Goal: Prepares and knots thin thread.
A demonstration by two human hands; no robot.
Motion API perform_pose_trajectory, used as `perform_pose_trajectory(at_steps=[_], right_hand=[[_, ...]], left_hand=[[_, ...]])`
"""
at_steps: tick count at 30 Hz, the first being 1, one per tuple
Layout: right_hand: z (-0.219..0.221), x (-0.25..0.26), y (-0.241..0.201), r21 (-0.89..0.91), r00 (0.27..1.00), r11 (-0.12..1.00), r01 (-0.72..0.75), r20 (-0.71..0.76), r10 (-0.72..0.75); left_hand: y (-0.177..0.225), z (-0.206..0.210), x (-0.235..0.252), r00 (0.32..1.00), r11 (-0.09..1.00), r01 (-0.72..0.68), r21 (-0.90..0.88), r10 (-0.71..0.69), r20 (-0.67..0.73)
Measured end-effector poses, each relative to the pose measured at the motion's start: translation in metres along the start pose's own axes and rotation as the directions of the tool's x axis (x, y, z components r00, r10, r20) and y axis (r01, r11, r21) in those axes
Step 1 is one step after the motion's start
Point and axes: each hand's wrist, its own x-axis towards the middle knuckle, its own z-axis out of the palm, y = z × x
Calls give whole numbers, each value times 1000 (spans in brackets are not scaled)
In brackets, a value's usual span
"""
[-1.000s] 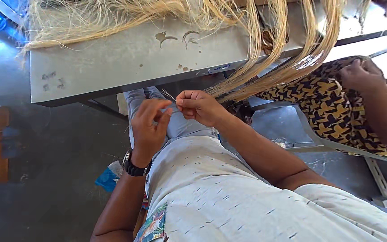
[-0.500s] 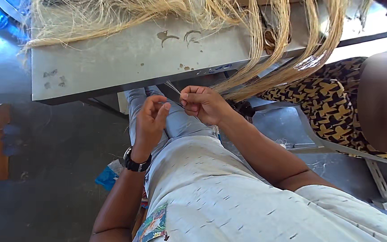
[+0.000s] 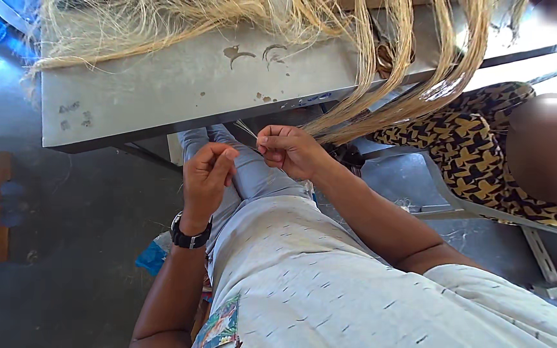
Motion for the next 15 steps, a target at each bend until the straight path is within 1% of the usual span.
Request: perform_pose_trajectory(at_steps=[1,3,5,6,9,15], right_hand=[[0,1,1,-23,1000,1000,-8,4,8],[0,2,2,-78,999,997,-28,30,31],[0,3,4,-119,996,992,-41,68,50],[1,3,4,-129,995,991,-41,83,52],[1,3,4,-173,994,984,-39,90,55],[-1,3,6,-211,985,972,-102,114,128]], left_hand=[[2,-2,1,998,994,-63,88,62,13],[7,-3,5,980,929,-186,320,153,125],[7,2,10,957,821,-270,503,171,234],[5,5,12,950,781,-291,553,168,263],[-1,8,15,944,730,-314,607,171,283],[5,-3,22,900,708,-374,599,120,420]])
